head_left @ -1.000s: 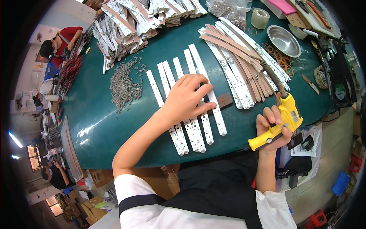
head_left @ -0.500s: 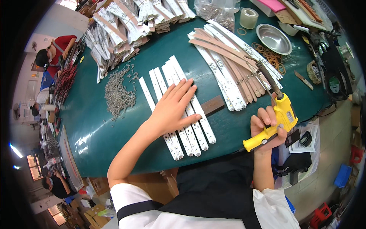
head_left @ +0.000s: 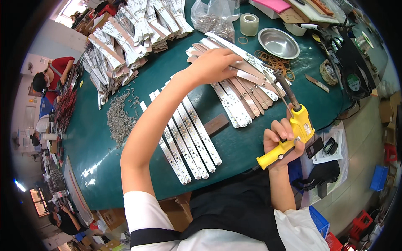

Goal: The person places a bundle of LED strips into a box, removes a rubber band from another bundle, lays out the strips on the table, and solders small metal connectors onto each strip using a soldering gun.

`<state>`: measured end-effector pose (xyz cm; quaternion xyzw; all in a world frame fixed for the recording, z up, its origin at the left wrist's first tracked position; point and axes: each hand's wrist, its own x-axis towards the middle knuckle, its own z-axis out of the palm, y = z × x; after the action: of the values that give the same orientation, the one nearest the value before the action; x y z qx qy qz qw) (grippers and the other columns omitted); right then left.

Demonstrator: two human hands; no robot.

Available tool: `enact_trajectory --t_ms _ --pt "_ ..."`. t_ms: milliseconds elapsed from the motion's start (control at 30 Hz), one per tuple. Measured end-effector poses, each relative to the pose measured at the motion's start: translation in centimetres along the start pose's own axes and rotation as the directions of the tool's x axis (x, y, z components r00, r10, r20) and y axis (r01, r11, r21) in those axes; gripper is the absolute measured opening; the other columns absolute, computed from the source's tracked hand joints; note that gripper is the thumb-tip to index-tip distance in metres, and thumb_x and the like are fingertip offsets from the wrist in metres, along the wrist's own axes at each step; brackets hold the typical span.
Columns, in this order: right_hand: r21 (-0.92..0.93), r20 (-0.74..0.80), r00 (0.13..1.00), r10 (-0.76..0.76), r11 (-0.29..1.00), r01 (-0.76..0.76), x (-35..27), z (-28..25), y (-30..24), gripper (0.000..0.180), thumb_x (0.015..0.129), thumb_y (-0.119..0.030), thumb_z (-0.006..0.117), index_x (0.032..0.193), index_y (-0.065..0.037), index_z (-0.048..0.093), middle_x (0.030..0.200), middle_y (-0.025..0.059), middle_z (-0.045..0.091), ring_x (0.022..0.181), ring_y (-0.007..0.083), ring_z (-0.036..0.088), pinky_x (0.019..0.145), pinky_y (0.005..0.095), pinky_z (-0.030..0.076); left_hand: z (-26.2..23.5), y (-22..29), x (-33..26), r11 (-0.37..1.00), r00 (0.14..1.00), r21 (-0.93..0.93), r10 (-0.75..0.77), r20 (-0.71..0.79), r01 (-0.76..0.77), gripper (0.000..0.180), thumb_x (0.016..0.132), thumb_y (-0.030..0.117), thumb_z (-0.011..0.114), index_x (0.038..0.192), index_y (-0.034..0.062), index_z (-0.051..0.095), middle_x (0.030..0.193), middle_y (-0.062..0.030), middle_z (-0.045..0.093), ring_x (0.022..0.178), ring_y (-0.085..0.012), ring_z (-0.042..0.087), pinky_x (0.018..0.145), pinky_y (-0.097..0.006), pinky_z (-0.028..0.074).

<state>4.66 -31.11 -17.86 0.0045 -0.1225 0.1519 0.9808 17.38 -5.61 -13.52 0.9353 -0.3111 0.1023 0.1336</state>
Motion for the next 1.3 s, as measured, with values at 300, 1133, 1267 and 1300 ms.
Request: enact_trajectory --t_ms 300,1133,1267,1300 --pt "0.008 0.010 1.000 0.003 1.000 -0.003 0.0 -0.1 -0.2 0.082 0.077 -0.016 0.062 0.146 -0.002 0.020 0.079 0.0011 0.049 0.082 0.0141 0.047 0.076 0.0297 0.038 -0.5 -0.3 -0.7 0.987 0.996 -0.131 0.089 -0.022 -0.091 0.024 0.075 0.007 0.067 0.099 0.0117 0.062 0.094 -0.0060 0.060 0.090 -0.0283 0.059 0.077 -0.037 0.048" --pt "-0.033 0.000 0.999 0.036 0.999 -0.036 0.1 0.0 0.0 0.083 0.077 -0.017 0.063 0.146 -0.002 0.019 0.077 -0.0002 0.048 0.081 0.0123 0.046 0.075 0.0279 0.038 -4.6 1.7 -9.7 0.930 0.943 0.157 0.330 0.048 -0.333 0.018 0.083 0.030 0.063 0.095 0.0178 0.058 0.075 0.0007 0.047 0.066 -0.0143 0.056 0.058 -0.029 0.046" --pt "-0.034 -0.011 0.999 0.044 0.998 -0.045 0.0 -0.1 0.0 0.083 0.077 -0.017 0.064 0.146 -0.002 0.019 0.078 0.0000 0.049 0.081 0.0123 0.046 0.075 0.0279 0.038 -4.5 1.9 -9.1 0.875 0.894 0.240 0.444 -0.057 -0.420 0.021 0.075 0.015 0.064 0.096 0.0189 0.060 0.089 0.0007 0.056 0.080 -0.0149 0.057 0.072 -0.030 0.049" --pt "-0.035 -0.014 0.999 0.046 0.998 -0.046 0.0 -0.1 0.0 0.083 0.077 -0.017 0.064 0.146 -0.002 0.019 0.078 0.0000 0.049 0.081 0.0124 0.046 0.075 0.0279 0.038 -4.4 2.1 -8.8 0.857 0.863 0.267 0.486 -0.134 -0.441 0.025 0.073 0.012 0.063 0.097 0.0193 0.062 0.094 0.0006 0.057 0.084 -0.0152 0.058 0.076 -0.031 0.049"
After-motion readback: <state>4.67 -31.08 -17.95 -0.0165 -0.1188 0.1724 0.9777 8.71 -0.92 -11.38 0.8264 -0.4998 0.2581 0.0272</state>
